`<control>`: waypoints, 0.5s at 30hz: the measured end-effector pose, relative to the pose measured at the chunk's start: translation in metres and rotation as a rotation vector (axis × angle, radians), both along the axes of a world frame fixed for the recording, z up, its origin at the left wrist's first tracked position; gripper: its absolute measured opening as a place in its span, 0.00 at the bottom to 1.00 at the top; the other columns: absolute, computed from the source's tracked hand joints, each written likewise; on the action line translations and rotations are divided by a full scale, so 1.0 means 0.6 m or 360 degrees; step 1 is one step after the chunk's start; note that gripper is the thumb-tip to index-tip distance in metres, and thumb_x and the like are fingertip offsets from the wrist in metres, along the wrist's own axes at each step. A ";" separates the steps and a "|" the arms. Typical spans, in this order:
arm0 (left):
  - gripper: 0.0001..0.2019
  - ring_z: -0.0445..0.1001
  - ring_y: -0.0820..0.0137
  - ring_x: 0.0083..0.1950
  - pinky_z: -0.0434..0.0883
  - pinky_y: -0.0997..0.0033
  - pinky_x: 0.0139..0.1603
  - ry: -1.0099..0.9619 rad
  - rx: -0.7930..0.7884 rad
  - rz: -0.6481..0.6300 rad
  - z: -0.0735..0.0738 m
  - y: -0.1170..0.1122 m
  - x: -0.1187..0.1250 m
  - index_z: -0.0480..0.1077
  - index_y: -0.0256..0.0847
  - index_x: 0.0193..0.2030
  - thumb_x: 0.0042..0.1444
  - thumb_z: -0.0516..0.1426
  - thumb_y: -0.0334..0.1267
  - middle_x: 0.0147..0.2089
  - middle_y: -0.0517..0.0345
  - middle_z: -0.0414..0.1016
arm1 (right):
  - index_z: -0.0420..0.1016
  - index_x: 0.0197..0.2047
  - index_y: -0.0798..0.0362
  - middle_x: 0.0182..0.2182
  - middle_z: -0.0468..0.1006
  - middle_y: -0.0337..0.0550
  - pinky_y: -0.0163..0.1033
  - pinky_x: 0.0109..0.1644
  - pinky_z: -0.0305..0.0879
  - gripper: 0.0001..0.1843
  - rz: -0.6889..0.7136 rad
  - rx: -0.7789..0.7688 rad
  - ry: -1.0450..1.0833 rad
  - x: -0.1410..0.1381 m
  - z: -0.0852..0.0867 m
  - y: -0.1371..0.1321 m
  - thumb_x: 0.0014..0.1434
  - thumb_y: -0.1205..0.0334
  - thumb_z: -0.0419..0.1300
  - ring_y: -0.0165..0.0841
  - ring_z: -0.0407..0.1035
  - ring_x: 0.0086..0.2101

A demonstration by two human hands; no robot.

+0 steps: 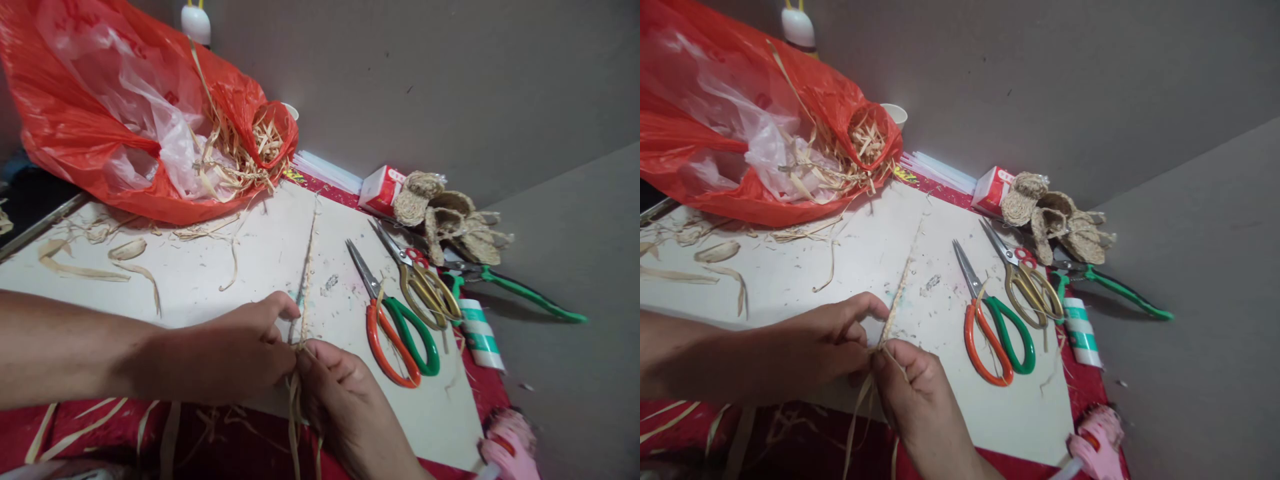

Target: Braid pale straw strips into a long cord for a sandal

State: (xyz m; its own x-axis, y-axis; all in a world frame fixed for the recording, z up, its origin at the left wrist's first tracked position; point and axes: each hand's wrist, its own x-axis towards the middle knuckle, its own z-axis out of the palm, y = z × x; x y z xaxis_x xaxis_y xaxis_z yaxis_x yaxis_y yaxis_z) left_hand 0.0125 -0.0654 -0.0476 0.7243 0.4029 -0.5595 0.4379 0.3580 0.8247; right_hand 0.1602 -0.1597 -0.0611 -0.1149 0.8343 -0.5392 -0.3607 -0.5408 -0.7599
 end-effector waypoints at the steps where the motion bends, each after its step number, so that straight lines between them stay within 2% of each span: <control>1: 0.17 0.57 0.78 0.21 0.55 0.78 0.19 0.0054 -0.0073 0.0009 -0.002 0.001 0.002 0.59 0.45 0.50 0.52 0.51 0.39 0.24 0.69 0.63 | 0.63 0.26 0.55 0.16 0.53 0.29 0.32 0.22 0.37 0.19 0.0003 -0.0011 -0.0013 0.000 0.001 0.000 0.60 0.50 0.58 0.22 0.41 0.19; 5: 0.06 0.57 0.78 0.22 0.56 0.77 0.21 -0.0007 -0.0125 -0.0060 -0.012 0.005 0.002 0.62 0.43 0.38 0.51 0.51 0.38 0.24 0.68 0.64 | 0.63 0.26 0.55 0.15 0.52 0.28 0.33 0.21 0.36 0.19 0.0068 -0.0039 -0.0067 0.002 0.003 0.002 0.59 0.48 0.58 0.22 0.41 0.18; 7: 0.04 0.57 0.78 0.24 0.56 0.77 0.23 -0.0069 0.0004 -0.0094 -0.019 0.005 -0.003 0.64 0.41 0.33 0.53 0.51 0.38 0.24 0.67 0.63 | 0.65 0.28 0.55 0.15 0.53 0.28 0.33 0.21 0.36 0.19 0.0113 -0.0052 -0.0103 0.003 0.004 0.004 0.59 0.47 0.58 0.22 0.42 0.18; 10: 0.08 0.58 0.77 0.26 0.58 0.76 0.26 -0.0116 0.0257 -0.0138 -0.025 0.006 -0.012 0.67 0.40 0.31 0.55 0.50 0.39 0.26 0.65 0.65 | 0.67 0.28 0.56 0.15 0.53 0.28 0.32 0.21 0.36 0.20 0.0128 -0.0066 -0.0136 0.005 0.003 0.004 0.59 0.47 0.58 0.21 0.42 0.17; 15: 0.10 0.60 0.76 0.28 0.57 0.76 0.27 -0.0058 0.0657 -0.0225 -0.010 0.013 -0.017 0.68 0.41 0.29 0.56 0.49 0.37 0.26 0.65 0.67 | 0.67 0.28 0.56 0.15 0.55 0.29 0.31 0.21 0.38 0.18 0.0094 -0.0100 -0.0108 0.008 -0.003 0.000 0.60 0.50 0.58 0.21 0.43 0.18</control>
State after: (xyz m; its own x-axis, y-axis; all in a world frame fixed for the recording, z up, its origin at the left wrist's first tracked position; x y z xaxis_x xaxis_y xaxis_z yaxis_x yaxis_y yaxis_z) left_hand 0.0026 -0.0578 -0.0538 0.8046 0.4829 -0.3455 0.4271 -0.0664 0.9018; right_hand 0.1652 -0.1599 -0.0626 -0.1245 0.7913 -0.5986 -0.2757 -0.6071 -0.7453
